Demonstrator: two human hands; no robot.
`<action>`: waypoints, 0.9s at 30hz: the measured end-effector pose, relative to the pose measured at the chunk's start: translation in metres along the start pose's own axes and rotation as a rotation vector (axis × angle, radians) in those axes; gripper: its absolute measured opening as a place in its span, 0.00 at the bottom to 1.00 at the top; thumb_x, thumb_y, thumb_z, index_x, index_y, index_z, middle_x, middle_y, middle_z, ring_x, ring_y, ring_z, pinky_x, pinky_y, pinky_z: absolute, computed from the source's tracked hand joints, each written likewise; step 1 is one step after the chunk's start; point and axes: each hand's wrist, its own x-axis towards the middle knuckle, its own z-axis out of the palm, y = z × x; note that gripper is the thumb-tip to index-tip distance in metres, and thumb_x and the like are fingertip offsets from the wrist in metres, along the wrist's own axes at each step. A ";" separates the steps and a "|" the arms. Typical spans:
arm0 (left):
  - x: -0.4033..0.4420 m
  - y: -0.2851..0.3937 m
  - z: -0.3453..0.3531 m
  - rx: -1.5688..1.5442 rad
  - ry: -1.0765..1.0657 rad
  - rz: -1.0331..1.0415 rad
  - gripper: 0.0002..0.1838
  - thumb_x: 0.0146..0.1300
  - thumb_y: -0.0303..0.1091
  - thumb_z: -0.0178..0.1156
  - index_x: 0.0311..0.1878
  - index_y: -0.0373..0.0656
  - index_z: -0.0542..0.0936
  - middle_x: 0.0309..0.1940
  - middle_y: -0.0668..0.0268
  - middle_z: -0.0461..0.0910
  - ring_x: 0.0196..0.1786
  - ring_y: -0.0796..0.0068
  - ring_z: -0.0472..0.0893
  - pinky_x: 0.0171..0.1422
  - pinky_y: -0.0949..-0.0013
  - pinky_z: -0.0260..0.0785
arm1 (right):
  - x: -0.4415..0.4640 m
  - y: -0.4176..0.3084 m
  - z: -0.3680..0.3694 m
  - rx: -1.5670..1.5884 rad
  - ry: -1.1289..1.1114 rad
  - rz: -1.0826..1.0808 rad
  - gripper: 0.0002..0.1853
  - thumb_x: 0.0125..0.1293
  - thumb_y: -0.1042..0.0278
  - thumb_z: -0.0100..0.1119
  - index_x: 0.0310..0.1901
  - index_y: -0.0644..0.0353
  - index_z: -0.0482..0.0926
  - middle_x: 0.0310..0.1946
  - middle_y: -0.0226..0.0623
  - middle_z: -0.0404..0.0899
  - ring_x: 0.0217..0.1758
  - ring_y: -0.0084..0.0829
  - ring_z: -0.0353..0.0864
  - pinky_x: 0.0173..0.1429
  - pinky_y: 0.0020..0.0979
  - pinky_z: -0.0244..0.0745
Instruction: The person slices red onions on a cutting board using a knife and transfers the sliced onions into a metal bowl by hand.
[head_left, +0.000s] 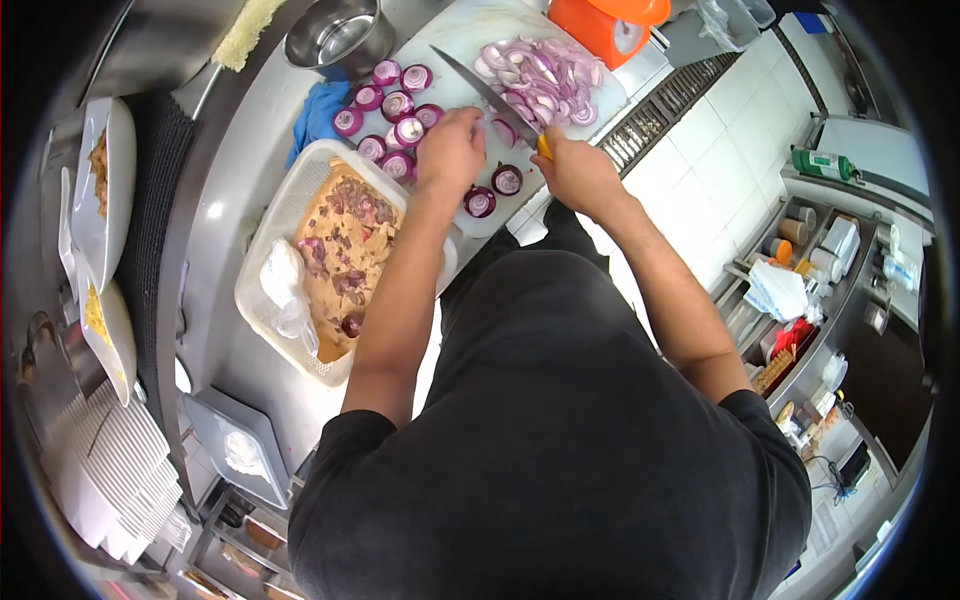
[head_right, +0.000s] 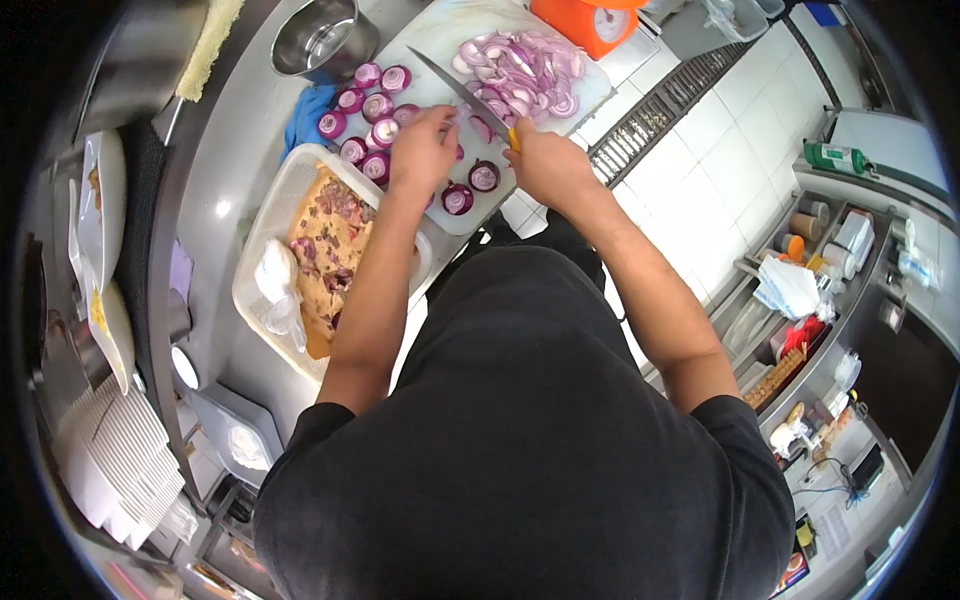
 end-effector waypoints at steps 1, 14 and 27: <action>0.001 0.004 -0.006 -0.088 0.074 -0.022 0.14 0.67 0.34 0.68 0.54 0.43 0.86 0.52 0.58 0.87 0.55 0.50 0.86 0.61 0.50 0.78 | -0.005 0.002 0.004 0.004 -0.007 0.004 0.20 0.78 0.55 0.61 0.56 0.65 0.73 0.35 0.56 0.88 0.41 0.60 0.90 0.45 0.57 0.82; 0.049 0.071 0.018 0.563 -0.290 0.037 0.32 0.58 0.58 0.75 0.58 0.44 0.86 0.56 0.61 0.89 0.64 0.57 0.83 0.71 0.50 0.64 | -0.032 0.049 0.037 0.107 -0.061 -0.062 0.19 0.78 0.51 0.62 0.52 0.61 0.76 0.34 0.55 0.88 0.41 0.60 0.89 0.46 0.58 0.81; 0.020 0.053 -0.020 0.150 0.347 -0.053 0.31 0.53 0.51 0.84 0.52 0.37 0.88 0.44 0.57 0.89 0.47 0.61 0.88 0.53 0.59 0.81 | -0.009 0.083 0.027 0.126 -0.051 -0.093 0.19 0.77 0.55 0.62 0.55 0.64 0.77 0.39 0.52 0.89 0.46 0.56 0.90 0.51 0.55 0.83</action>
